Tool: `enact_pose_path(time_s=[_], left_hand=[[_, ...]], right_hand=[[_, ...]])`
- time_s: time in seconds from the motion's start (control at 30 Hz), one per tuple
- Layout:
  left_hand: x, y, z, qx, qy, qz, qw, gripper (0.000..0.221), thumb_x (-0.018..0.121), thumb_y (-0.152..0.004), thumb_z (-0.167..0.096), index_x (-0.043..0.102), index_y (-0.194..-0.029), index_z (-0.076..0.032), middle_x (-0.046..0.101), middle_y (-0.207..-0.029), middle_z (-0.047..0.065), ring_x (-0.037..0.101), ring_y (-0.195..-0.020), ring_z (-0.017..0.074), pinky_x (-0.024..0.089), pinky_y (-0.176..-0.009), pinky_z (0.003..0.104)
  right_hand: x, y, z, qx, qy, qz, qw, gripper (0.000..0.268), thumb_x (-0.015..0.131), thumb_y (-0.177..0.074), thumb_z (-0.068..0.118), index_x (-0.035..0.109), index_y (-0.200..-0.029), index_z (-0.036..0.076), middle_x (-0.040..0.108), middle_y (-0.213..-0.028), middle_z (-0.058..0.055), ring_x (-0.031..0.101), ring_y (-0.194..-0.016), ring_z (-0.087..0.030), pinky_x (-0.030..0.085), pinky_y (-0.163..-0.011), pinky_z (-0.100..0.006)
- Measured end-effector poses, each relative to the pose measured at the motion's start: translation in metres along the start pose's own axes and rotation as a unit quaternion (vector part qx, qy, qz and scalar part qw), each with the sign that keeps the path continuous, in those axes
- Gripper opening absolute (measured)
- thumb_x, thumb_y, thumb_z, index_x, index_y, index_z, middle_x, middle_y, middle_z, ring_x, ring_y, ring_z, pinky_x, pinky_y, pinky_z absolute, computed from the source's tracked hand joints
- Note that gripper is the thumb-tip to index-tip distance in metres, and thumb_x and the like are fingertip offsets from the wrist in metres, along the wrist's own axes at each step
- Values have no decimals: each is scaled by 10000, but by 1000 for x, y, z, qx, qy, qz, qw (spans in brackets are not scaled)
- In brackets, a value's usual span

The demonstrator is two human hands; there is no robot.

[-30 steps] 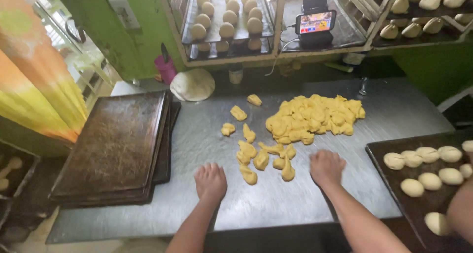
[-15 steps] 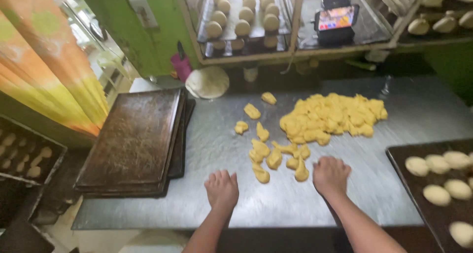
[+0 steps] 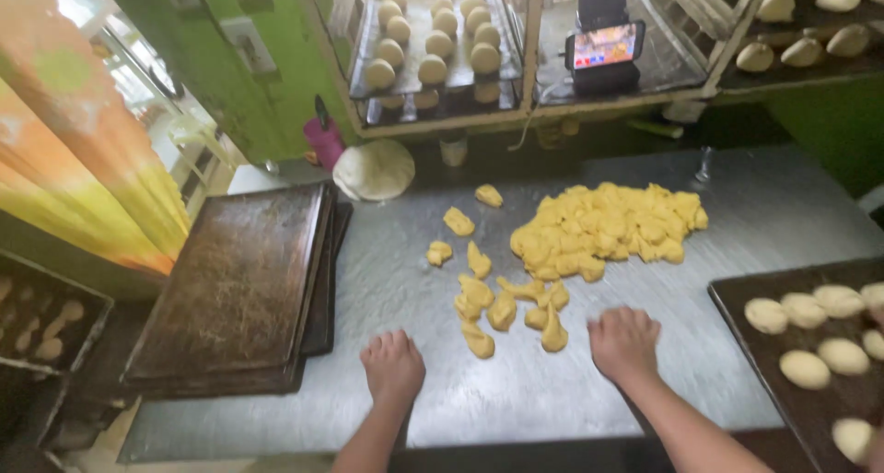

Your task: Shaping small portions of dough into balls and arranging them on a baking tray

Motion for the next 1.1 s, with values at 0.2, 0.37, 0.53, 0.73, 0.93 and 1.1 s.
enact_pose_path(time_s=[0.2, 0.37, 0.53, 0.73, 0.93, 1.1], left_hand=[[-2, 28, 4, -23, 46, 13, 999, 248, 412, -1020, -359, 518, -892, -176, 535, -891, 52, 556, -968, 305, 447, -853, 443], [-3, 86, 25, 99, 124, 11, 987, 218, 501, -995, -316, 534, -860, -148, 577, -892, 77, 524, -859, 357, 416, -708, 539], [3, 1, 7, 62, 78, 28, 995, 174, 529, -927, -274, 607, -823, -158, 634, -882, 55, 569, -930, 336, 422, -816, 506], [4, -5, -4, 113, 107, -70, 985, 335, 512, -1008, -291, 604, -740, -112, 653, -764, 101, 598, -809, 381, 441, -700, 528], [-4, 77, 33, 93, 230, 6, 969, 363, 553, -1014, -265, 477, -708, -85, 526, -720, 134, 502, -753, 345, 388, -693, 519], [11, 37, 23, 39, 114, 12, 993, 391, 575, -989, -351, 547, -677, -118, 604, -737, 63, 535, -808, 345, 420, -669, 525]], right_hand=[[17, 20, -9, -97, -20, -188, 977, 478, 442, -1019, 534, 607, -760, 168, 595, -783, -45, 627, -963, -306, 434, -932, -509], [36, 59, -55, -28, -49, -209, 976, 428, 536, -977, 441, 627, -719, 112, 662, -790, -32, 611, -889, -341, 395, -747, -529], [8, 21, -28, 18, -16, -138, 990, 490, 439, -1021, 467, 679, -790, 108, 703, -875, -59, 621, -968, -342, 399, -832, -504], [6, 37, -25, 20, 24, -197, 980, 497, 506, -1021, 502, 756, -813, 127, 736, -862, -59, 650, -930, -355, 404, -756, -504], [33, 67, -53, 13, -30, -183, 983, 529, 443, -1057, 459, 690, -741, 114, 716, -797, -98, 683, -875, -371, 421, -782, -541], [20, 25, -41, 52, -6, -152, 987, 540, 465, -1037, 509, 685, -714, 136, 696, -762, 21, 659, -897, -275, 416, -836, -449]])
Point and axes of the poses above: each hand's wrist, its own y-axis away from the middle knuckle, its own x-axis out of the palm, z = x × y, the point moved 6 cm from there along -y, towards the middle knuckle
